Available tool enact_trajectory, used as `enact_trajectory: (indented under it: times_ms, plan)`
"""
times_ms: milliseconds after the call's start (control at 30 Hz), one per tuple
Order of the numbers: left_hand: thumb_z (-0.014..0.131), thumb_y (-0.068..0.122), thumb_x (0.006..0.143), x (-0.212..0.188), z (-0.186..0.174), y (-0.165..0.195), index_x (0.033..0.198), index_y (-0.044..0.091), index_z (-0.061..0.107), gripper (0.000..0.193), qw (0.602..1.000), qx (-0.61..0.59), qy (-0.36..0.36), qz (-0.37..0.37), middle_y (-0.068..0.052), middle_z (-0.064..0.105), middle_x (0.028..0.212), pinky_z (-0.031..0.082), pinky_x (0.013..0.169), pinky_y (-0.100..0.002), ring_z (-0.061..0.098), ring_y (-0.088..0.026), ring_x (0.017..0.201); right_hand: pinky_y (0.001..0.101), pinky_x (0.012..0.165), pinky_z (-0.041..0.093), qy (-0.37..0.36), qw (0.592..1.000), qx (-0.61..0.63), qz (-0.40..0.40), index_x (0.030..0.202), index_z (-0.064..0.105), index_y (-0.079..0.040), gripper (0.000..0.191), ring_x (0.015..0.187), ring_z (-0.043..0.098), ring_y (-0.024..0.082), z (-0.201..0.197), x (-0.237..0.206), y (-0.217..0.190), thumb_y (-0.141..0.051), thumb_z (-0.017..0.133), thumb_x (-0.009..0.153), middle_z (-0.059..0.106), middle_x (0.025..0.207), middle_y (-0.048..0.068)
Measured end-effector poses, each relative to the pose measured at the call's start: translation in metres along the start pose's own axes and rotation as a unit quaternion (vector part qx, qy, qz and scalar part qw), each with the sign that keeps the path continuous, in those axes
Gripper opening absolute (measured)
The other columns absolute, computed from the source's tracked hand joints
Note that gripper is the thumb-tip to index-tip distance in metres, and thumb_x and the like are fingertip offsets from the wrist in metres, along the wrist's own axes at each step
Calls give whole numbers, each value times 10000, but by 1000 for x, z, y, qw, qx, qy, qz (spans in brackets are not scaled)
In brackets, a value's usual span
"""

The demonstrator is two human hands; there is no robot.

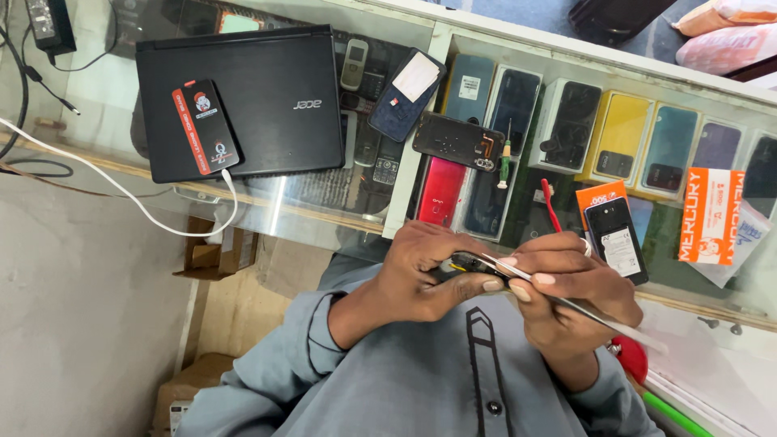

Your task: The person works on a disassembled mobile phone, using a screwdriver to tighten screws on the internal frame. They briefly connect a charging cable to a separate phone on the counter, then return to the disassembled unit to continue screwing in components.

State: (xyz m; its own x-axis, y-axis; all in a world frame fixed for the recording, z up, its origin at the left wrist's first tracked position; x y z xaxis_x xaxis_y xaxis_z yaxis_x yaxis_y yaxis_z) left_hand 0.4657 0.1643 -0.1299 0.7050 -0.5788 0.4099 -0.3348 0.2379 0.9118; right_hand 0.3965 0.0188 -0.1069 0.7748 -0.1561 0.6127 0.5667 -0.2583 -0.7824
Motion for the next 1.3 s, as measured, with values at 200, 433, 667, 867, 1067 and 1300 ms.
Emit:
enact_trajectory:
  times_ms: [200, 433, 667, 867, 1067, 1300]
  plan:
    - [820, 162, 925, 1, 0, 0, 1095, 39, 717, 233, 1000, -15, -2, -3, -94, 775, 953, 580, 659, -243, 784, -180, 761, 317, 725, 598, -23, 1000, -19, 0, 1068, 586, -60, 242, 820, 733, 255, 1, 1, 1, -18, 770, 918, 747, 981, 178]
    - [817, 157, 927, 1, 4, 0, 1094, 32, 713, 233, 1000, -31, -3, 5, -98, 772, 957, 584, 669, -242, 783, -175, 763, 307, 708, 608, 16, 1000, -18, -12, 1076, 586, -63, 240, 804, 743, 240, -7, -2, 2, -37, 767, 921, 734, 934, 150]
    - [806, 143, 931, -1, 5, -2, 1094, 29, 717, 218, 999, -40, -8, -1, -100, 774, 950, 587, 664, -243, 787, -173, 765, 312, 710, 603, -18, 999, -33, -24, 1067, 574, -57, 241, 813, 741, 259, -4, -4, -1, -53, 766, 922, 732, 939, 179]
    - [797, 143, 951, -2, 7, -2, 1107, 32, 716, 208, 999, -49, -15, -4, -99, 778, 977, 596, 688, -243, 795, -178, 798, 315, 718, 610, 4, 1000, -9, -7, 1073, 583, -59, 231, 818, 750, 259, -6, -6, 1, -54, 764, 929, 737, 952, 182]
    - [798, 141, 944, -1, 7, -2, 1120, 32, 712, 225, 999, -44, -10, -2, -100, 777, 975, 599, 691, -245, 794, -175, 796, 326, 725, 606, -16, 999, -25, -17, 1068, 578, -51, 241, 817, 748, 260, -4, 0, -5, -51, 771, 924, 735, 945, 176]
    - [808, 128, 902, 0, 15, 9, 1092, 29, 718, 233, 999, 8, -27, 36, -133, 753, 943, 560, 640, -268, 739, -235, 770, 304, 668, 603, -35, 995, -76, -45, 1018, 576, -52, 245, 802, 729, 255, 3, 5, -16, -9, 776, 884, 733, 906, 167]
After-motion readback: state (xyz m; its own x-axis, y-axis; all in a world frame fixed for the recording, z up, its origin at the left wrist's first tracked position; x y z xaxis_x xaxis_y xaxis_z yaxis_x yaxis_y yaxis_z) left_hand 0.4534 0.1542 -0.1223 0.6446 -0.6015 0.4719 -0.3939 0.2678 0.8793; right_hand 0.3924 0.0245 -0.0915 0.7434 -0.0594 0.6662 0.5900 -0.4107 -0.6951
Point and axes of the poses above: each hand's wrist, its own x-axis towards the middle knuckle, its own z-axis out of the palm, y = z × x, the point moved 10 cm from there along x, towards the middle knuckle
